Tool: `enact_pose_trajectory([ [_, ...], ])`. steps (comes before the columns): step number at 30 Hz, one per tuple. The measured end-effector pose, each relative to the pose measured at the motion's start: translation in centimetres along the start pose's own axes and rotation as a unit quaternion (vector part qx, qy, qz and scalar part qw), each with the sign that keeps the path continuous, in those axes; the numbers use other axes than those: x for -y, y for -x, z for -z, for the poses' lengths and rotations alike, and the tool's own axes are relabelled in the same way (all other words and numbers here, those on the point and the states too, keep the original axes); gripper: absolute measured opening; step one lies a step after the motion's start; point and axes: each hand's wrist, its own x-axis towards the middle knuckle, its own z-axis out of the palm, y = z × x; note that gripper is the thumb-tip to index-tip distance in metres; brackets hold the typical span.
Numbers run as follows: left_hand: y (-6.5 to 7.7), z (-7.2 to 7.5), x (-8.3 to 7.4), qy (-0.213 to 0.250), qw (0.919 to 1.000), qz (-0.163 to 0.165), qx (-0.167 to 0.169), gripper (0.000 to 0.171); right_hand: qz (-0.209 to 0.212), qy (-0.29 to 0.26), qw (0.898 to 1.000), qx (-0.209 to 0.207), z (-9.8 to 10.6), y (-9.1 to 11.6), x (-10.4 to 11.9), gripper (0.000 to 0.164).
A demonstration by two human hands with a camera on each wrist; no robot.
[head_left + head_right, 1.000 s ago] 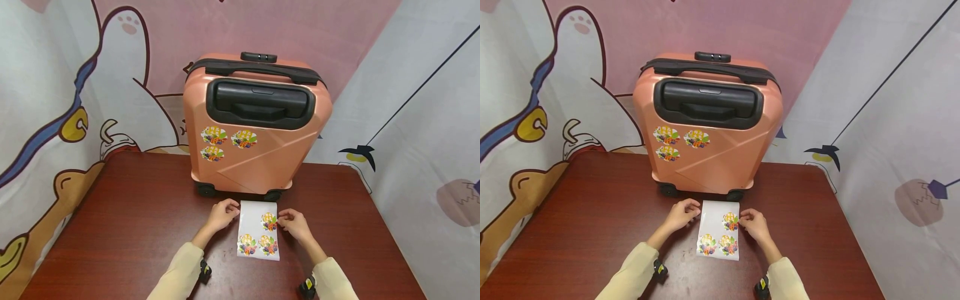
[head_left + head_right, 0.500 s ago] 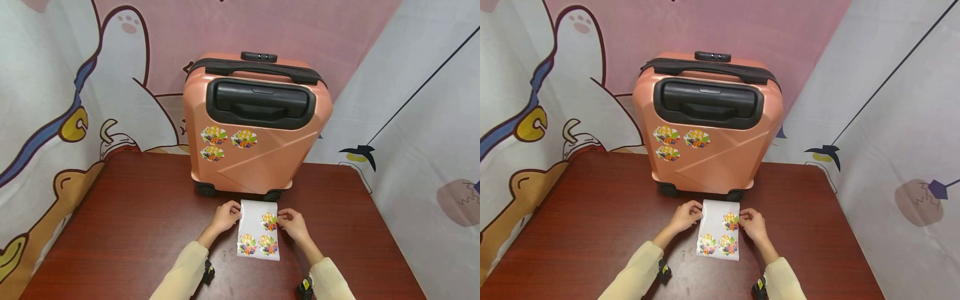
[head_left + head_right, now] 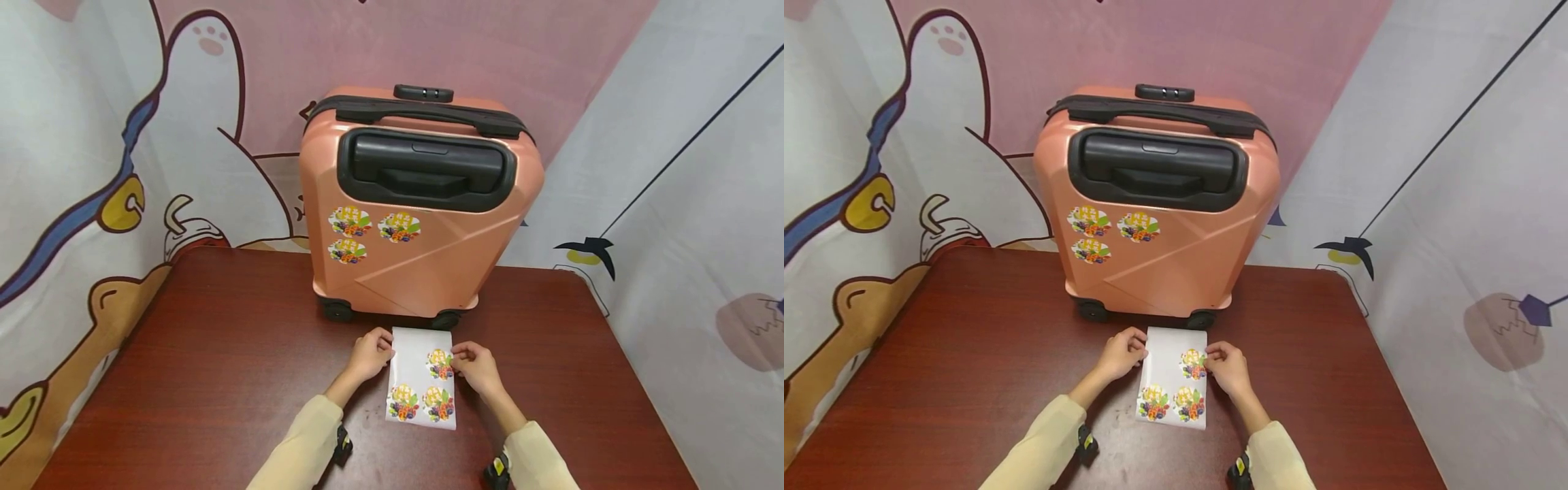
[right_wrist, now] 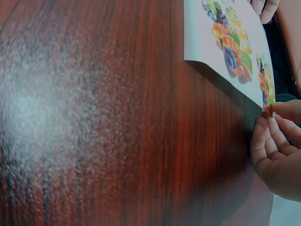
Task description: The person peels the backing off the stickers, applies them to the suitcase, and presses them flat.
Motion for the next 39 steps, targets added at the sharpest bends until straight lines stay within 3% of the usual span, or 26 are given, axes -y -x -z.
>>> enact_pose_trajectory([
  [25,0.23,-0.02,0.1,-0.02,0.9995,-0.022,-0.01,0.014,0.008,0.023,1.0,-0.016,-0.11,0.26,0.52,0.016],
  [39,0.13,0.05,-0.1,-0.043,0.9982,-0.035,-0.02,0.012,0.038,0.055,0.997,-0.023,-0.21,0.11,0.33,0.012],
])
